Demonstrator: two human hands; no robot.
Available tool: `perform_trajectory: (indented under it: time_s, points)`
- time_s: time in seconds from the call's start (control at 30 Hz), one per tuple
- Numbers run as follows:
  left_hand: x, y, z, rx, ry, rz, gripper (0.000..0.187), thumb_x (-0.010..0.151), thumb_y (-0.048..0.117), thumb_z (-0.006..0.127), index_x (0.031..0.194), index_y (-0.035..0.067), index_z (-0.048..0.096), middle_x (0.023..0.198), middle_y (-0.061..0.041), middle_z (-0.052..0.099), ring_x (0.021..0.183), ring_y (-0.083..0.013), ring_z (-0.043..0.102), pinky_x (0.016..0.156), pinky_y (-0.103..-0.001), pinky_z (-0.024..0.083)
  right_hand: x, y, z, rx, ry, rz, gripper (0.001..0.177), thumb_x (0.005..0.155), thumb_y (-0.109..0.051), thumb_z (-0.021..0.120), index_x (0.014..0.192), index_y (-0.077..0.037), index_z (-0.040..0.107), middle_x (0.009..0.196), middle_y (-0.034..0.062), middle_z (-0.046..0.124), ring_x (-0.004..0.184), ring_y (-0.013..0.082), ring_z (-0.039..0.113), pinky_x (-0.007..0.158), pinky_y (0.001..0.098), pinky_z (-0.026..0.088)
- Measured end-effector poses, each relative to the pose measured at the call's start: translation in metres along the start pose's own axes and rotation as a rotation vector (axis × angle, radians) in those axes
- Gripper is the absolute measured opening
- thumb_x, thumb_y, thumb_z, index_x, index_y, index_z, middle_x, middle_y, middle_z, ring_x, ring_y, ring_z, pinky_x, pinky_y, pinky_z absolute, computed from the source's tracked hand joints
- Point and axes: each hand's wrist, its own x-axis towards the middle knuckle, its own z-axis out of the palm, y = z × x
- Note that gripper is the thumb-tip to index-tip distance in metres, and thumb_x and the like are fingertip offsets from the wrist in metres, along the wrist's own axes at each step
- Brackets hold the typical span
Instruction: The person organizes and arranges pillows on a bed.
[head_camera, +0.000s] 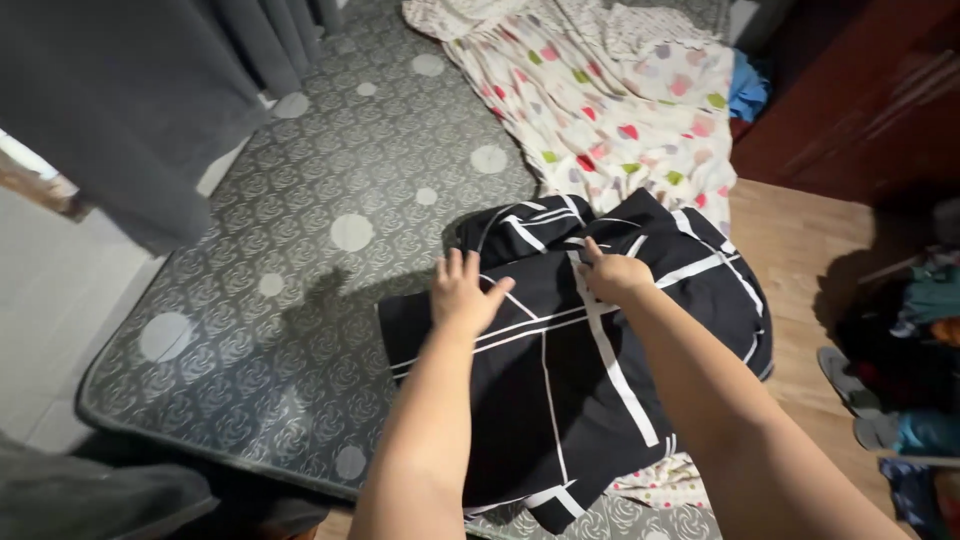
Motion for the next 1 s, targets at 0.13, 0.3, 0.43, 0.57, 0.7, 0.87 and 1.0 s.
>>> perform_trajectory:
  time_s: [0.13,0.3,0.43,0.57,0.7,0.87,1.0]
  points:
    - [0.01,0.028,-0.043,0.09,-0.454,-0.148,0.093,0.081,0.078,0.064,0.14,0.008,0.057,0.145,-0.019,0.054,0.138,-0.0362,0.046,0.115,-0.05,0.034,-0.029,0.0,0.005,0.213,-0.008,0.062,0.055,0.106,-0.044,0.04,0.157,-0.025,0.033,0.135,0.0184,0.06,0.091,0.0319,0.076,0.078,0.0442,0.059]
    - [-0.015,0.037,-0.035,-0.185,-0.468,-0.161,0.07,0.081,0.069,0.072,0.11,0.005,0.072,0.106,-0.016,0.074,0.103,-0.0325,0.07,0.09,-0.042,0.054,-0.065,0.01,-0.031,0.538,-0.001,0.23,0.073,0.098,-0.05,0.053,0.162,-0.024,0.028,0.111,0.0244,0.074,0.1,0.0382,0.07,0.091,0.0447,0.054]
    - [-0.022,0.102,-0.09,-0.497,-0.071,0.136,0.042,0.086,0.047,0.073,0.081,0.005,0.069,0.075,-0.017,0.07,0.072,-0.0356,0.07,0.064,-0.043,0.052,-0.062,0.053,-0.062,0.747,0.4,0.095,0.056,0.096,-0.048,0.055,0.137,-0.009,0.055,0.112,0.027,0.071,0.099,0.0427,0.07,0.088,0.0464,0.054]
    - [-0.012,0.178,-0.151,-0.527,0.369,0.583,0.043,0.089,0.032,0.077,0.067,0.003,0.054,0.064,-0.018,0.058,0.066,-0.0401,0.062,0.058,-0.049,0.047,-0.049,0.113,-0.124,0.684,0.57,0.428,0.057,0.109,-0.052,0.058,0.102,0.002,0.075,0.091,0.03,0.07,0.086,0.0427,0.065,0.081,0.05,0.05]
    - [-0.003,0.223,-0.232,-0.485,0.531,0.82,0.036,0.092,0.024,0.076,0.071,0.004,0.053,0.069,-0.016,0.057,0.07,-0.0385,0.061,0.063,-0.048,0.046,-0.112,0.135,-0.201,1.109,1.059,0.095,0.032,0.109,-0.029,0.065,0.101,0.001,0.073,0.089,0.0098,0.071,0.079,0.0173,0.063,0.076,0.0312,0.052]
    - [-0.018,0.238,-0.258,-0.181,0.783,1.041,0.028,0.092,0.028,0.079,0.081,0.01,0.06,0.08,-0.005,0.06,0.079,-0.0289,0.058,0.071,-0.045,0.044,-0.187,0.114,-0.234,1.537,1.394,-0.437,0.017,0.117,-0.018,0.053,0.131,-0.01,0.055,0.086,-0.0033,0.057,0.075,0.0069,0.048,0.068,0.0229,0.039]
    - [-0.067,0.209,-0.163,-0.026,0.589,1.085,0.027,0.087,0.032,0.077,0.077,0.013,0.061,0.08,-0.008,0.058,0.078,-0.0293,0.056,0.071,-0.045,0.042,-0.168,0.091,-0.097,1.643,1.412,-0.32,0.02,0.117,-0.023,0.053,0.127,-0.006,0.056,0.098,-0.0009,0.054,0.084,0.008,0.051,0.075,0.0253,0.044]
